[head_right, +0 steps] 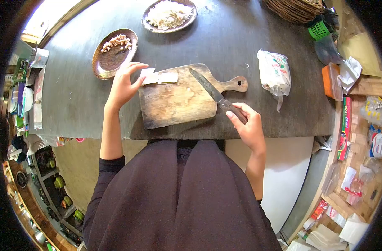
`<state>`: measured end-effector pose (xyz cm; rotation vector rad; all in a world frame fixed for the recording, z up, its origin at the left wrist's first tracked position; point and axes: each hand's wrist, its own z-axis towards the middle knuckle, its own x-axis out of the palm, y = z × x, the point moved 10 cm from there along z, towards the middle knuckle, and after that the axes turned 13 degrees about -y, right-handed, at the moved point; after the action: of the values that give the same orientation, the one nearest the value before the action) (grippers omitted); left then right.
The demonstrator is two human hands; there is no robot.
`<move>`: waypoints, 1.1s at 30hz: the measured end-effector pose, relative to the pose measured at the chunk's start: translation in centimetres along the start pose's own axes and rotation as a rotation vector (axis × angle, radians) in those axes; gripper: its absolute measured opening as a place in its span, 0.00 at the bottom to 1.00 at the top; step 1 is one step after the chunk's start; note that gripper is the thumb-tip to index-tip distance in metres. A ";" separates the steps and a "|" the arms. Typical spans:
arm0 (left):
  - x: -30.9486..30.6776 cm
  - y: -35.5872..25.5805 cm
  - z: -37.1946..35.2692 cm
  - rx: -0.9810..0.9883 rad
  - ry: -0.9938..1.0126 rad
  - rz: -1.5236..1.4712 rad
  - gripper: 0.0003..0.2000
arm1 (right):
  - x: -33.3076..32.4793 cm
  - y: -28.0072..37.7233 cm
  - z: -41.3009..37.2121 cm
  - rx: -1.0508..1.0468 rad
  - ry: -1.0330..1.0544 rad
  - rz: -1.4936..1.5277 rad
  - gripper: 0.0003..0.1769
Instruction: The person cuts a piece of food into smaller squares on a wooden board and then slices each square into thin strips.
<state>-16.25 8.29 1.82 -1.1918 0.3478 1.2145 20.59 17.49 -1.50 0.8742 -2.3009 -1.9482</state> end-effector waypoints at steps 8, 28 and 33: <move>1.5 1.7 1.4 -0.096 0.222 -0.076 0.11 | 0.3 0.8 0.1 -0.015 -0.004 -0.023 0.17; 2.6 2.1 2.9 -0.118 0.354 -0.071 0.07 | 0.0 0.4 0.0 -0.017 -0.016 0.003 0.16; 2.1 2.4 3.0 -0.161 0.290 -0.040 0.08 | 1.2 2.3 0.7 -0.083 0.022 -0.054 0.17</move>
<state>-18.60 11.65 0.21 -1.5137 0.4452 1.0503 18.38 17.83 -0.02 0.9547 -2.1895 -2.0281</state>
